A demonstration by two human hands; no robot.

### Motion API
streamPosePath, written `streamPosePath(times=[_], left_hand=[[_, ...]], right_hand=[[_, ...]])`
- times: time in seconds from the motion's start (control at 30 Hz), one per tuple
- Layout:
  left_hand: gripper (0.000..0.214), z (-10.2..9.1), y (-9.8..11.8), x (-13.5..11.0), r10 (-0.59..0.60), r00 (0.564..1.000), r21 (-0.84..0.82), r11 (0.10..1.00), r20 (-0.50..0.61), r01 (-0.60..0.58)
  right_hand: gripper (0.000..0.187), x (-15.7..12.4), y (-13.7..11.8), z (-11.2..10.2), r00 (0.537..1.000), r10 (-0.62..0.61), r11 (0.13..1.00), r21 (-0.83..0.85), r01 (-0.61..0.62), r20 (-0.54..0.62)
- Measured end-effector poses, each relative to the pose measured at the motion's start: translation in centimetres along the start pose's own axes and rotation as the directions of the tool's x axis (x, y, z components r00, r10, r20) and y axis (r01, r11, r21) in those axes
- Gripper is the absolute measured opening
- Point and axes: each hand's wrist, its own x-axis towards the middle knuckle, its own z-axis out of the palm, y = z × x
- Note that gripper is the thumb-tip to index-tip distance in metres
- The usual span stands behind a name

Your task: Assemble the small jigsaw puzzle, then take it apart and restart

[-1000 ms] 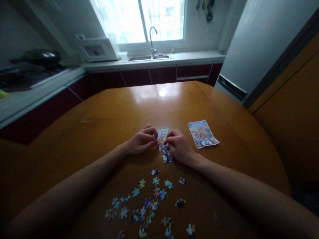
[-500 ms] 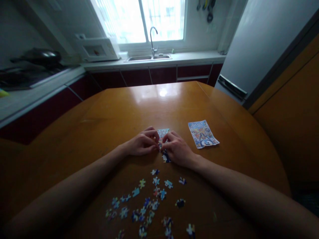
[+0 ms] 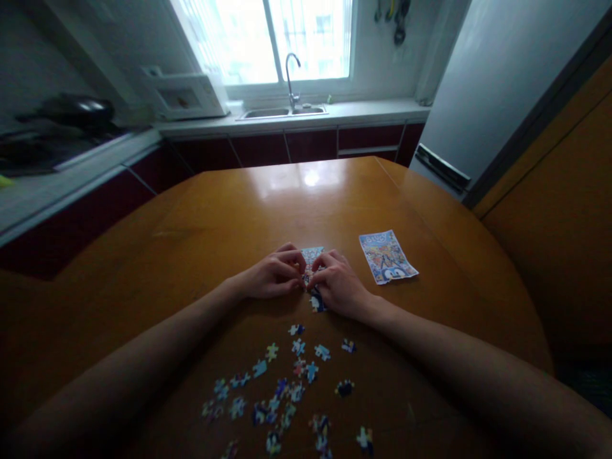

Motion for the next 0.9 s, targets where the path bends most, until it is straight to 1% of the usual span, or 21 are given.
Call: streamPosePath(times=[0.07,0.13,0.23,0.3,0.37,0.5,0.57,0.73,0.9], left_hand=[[0.019,0.0,0.06,0.01,-0.006,1.0,0.01,1.0,0.001,0.006],[0.02,-0.02,0.19,0.03,-0.018,1.0,0.039,0.999,0.008,0.018],[0.022,-0.07,0.33,0.05,-0.042,0.999,0.091,0.995,0.027,0.039],[0.023,-0.08,0.29,0.05,-0.054,0.998,0.09,0.995,0.038,0.051],[0.026,-0.1,0.11,0.03,-0.073,0.997,0.05,0.996,0.026,0.072],[0.037,-0.13,-0.36,-0.07,-0.154,0.984,-0.042,0.988,-0.084,0.151],[0.039,-0.11,-0.47,-0.12,-0.167,0.98,-0.051,0.985,-0.107,0.162],[0.029,0.01,-0.36,-0.19,-0.099,0.994,-0.019,0.995,-0.036,0.098],[0.023,0.01,-0.2,-0.13,-0.049,0.999,0.01,0.999,-0.001,0.049]], right_hand=[[0.03,0.0,0.08,0.07,1.0,-0.009,1.0,0.027,0.009,-0.019],[0.031,0.05,0.15,0.05,0.995,0.006,0.999,0.054,-0.001,-0.096],[0.033,0.14,0.22,-0.11,0.963,0.094,0.994,0.086,-0.074,-0.253],[0.033,0.18,0.27,-0.17,0.948,0.129,0.99,0.097,-0.105,-0.291],[0.033,0.17,0.34,-0.11,0.952,0.122,0.99,0.096,-0.098,-0.281],[0.034,0.07,0.47,0.13,0.967,0.077,0.995,0.079,-0.06,-0.241],[0.033,0.02,0.44,0.14,0.975,0.062,0.997,0.064,-0.05,-0.214],[0.03,-0.08,0.19,-0.12,0.992,0.0,1.0,0.021,0.003,-0.123],[0.033,-0.14,0.13,-0.09,0.997,-0.049,0.999,-0.027,0.048,-0.053]])
